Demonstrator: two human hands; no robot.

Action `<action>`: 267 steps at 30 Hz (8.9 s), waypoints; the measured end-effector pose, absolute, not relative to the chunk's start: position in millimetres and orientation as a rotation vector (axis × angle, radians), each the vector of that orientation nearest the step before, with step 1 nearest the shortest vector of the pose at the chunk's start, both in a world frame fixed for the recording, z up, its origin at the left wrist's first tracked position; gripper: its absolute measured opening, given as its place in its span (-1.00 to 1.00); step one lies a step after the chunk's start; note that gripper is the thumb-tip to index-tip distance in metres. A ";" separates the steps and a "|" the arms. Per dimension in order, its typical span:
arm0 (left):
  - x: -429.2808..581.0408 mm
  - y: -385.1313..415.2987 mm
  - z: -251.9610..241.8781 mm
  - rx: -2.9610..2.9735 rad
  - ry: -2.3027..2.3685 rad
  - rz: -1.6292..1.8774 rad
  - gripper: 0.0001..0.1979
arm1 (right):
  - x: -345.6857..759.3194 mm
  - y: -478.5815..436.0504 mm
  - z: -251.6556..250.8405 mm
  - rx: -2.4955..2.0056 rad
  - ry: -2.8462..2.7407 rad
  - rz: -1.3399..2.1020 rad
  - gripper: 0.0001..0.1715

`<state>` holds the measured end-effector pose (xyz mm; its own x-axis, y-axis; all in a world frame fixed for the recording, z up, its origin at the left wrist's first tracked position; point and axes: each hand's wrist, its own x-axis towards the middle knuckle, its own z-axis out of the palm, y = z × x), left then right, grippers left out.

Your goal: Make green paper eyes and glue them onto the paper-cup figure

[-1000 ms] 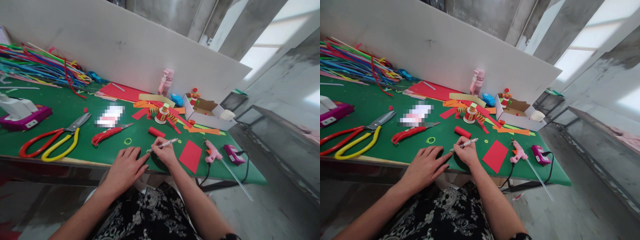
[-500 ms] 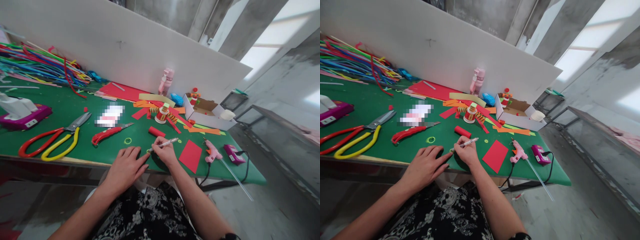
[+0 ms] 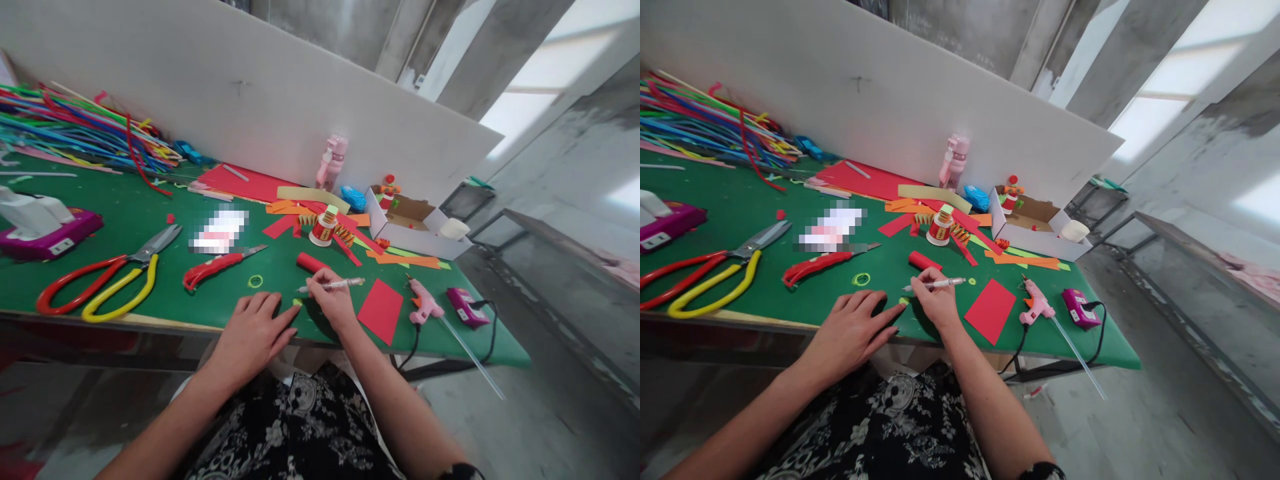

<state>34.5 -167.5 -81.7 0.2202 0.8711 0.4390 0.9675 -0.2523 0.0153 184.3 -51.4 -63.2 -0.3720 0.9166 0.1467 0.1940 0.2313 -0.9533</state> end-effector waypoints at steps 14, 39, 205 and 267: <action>32.3 -167.8 -82.3 -2.269 -1.728 -0.544 -0.67 | 227.5 -60.6 -62.5 -0.777 -2.475 0.597 -0.79; 36.5 -179.9 -79.5 -2.188 -1.808 -0.525 -0.63 | 220.4 -92.0 -52.1 -0.896 -2.326 0.825 -0.82; 47.7 -184.8 -78.9 -2.033 -1.850 -0.479 -0.68 | 172.1 -55.0 -67.0 -1.032 -1.993 1.143 -0.74; 59.9 -188.9 -75.7 -2.014 -1.960 -0.376 -0.60 | 173.4 -55.5 -63.5 -1.025 -1.963 1.231 -0.77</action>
